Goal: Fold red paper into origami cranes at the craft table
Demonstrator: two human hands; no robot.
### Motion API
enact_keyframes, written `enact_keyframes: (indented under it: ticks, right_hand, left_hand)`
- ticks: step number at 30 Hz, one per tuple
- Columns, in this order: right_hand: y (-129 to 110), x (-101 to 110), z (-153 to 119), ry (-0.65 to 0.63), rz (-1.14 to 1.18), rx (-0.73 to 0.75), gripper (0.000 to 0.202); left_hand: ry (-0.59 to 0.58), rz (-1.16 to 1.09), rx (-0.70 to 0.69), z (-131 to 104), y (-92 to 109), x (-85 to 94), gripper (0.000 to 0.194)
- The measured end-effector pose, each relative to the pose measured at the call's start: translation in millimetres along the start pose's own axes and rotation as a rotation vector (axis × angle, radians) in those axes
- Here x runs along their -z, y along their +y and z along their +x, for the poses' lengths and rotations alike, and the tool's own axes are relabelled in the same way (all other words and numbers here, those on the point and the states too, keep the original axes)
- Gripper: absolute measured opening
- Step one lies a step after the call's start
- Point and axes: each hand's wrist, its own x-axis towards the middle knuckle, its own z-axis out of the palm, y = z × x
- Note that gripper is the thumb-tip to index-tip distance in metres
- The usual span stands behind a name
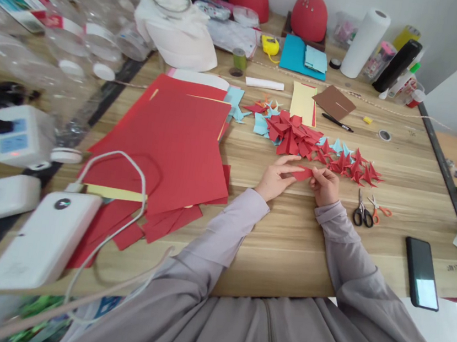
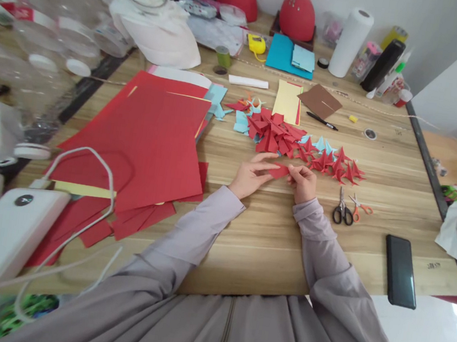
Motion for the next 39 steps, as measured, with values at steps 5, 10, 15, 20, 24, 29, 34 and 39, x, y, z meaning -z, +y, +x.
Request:
enact_keyframes:
  ticks: [5, 10, 15, 20, 24, 29, 34, 39]
  right_hand:
    - [4.8, -2.5, -1.3, -0.031, -0.075, 0.088, 0.029]
    - [5.9, -5.9, -2.5, -0.034, -0.153, 0.18, 0.028]
    - [4.6, -5.9, -3.4, -0.063, -0.204, 0.188, 0.022]
    - [2.0, -7.2, -5.4, -0.105, -0.245, 0.234, 0.018]
    - [2.3, -6.5, -5.3, -0.131, -0.245, 0.258, 0.016]
    - [2.5, -5.8, -5.8, -0.147, -0.256, 0.258, 0.015]
    - [2.1, -6.1, -7.3, -0.162, -0.264, 0.232, 0.02]
    - [1.0, -6.9, -9.0, -0.189, -0.258, 0.215, 0.023]
  left_hand:
    - [0.074, -0.031, 0.051, 0.4, 6.9, -2.1, 0.011]
    - [0.141, -0.093, 0.151, 1.4, 7.9, -2.3, 0.017]
    - [0.153, -0.17, 0.235, 0.9, 10.0, -3.7, 0.028]
    - [0.195, -0.191, 0.281, -0.4, 14.5, -4.3, 0.025]
    - [0.165, -0.189, 0.302, -0.5, 16.4, -4.7, 0.021]
    - [0.16, -0.19, 0.33, -0.1, 17.5, -4.9, 0.021]
    - [0.16, -0.158, 0.331, -0.7, 17.4, -4.7, 0.021]
    - [0.14, -0.148, 0.33, -0.3, 14.1, -3.7, 0.023]
